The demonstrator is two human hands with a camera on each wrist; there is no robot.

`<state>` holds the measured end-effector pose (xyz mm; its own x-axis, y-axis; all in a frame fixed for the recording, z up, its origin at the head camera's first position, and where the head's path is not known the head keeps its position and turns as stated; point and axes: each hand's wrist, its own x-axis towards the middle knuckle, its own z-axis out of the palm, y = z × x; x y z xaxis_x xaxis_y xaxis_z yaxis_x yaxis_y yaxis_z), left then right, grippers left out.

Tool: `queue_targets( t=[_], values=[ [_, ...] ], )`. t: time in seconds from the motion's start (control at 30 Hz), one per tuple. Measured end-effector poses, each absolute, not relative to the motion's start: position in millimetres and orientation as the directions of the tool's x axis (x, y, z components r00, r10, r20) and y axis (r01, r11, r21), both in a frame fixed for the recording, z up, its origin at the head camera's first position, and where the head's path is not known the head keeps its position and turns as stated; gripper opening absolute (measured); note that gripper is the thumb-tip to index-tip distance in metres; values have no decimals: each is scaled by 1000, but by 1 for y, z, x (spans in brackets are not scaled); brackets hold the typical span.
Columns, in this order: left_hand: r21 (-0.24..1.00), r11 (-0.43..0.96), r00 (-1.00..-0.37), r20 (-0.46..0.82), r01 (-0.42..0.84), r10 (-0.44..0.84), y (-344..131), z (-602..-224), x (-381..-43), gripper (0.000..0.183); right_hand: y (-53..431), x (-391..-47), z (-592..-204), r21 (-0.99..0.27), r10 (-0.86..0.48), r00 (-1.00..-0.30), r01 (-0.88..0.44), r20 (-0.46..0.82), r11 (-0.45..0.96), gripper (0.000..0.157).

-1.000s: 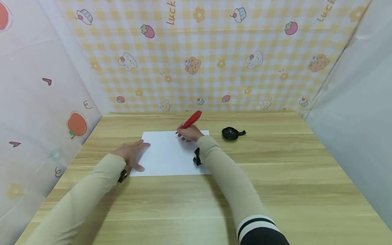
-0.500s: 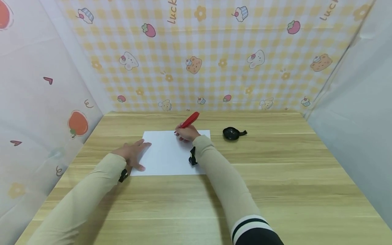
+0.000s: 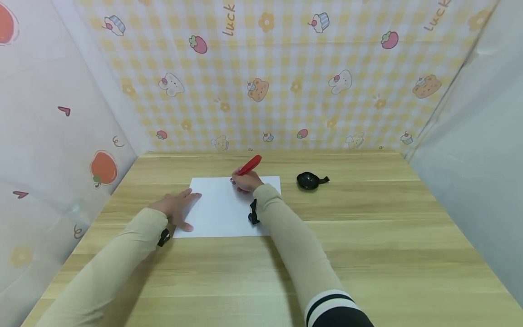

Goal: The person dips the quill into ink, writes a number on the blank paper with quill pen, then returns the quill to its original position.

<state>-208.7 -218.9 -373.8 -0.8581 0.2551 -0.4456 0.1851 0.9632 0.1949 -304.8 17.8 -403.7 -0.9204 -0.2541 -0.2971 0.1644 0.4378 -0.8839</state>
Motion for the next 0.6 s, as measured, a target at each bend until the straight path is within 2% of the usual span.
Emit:
queue_targets(
  t=[0.23, 0.6],
  values=[
    [182, 962, -872, -413, 205, 264, -218, -373, -211, 105, 17, -309, -402, -881, -240, -928, 153, -283, 447, 16],
    [158, 969, -854, -460, 190, 242, -218, -375, -211, 110, 11, -305, -405, -850, -245, -925, 130, -289, 511, 16]
  ],
)
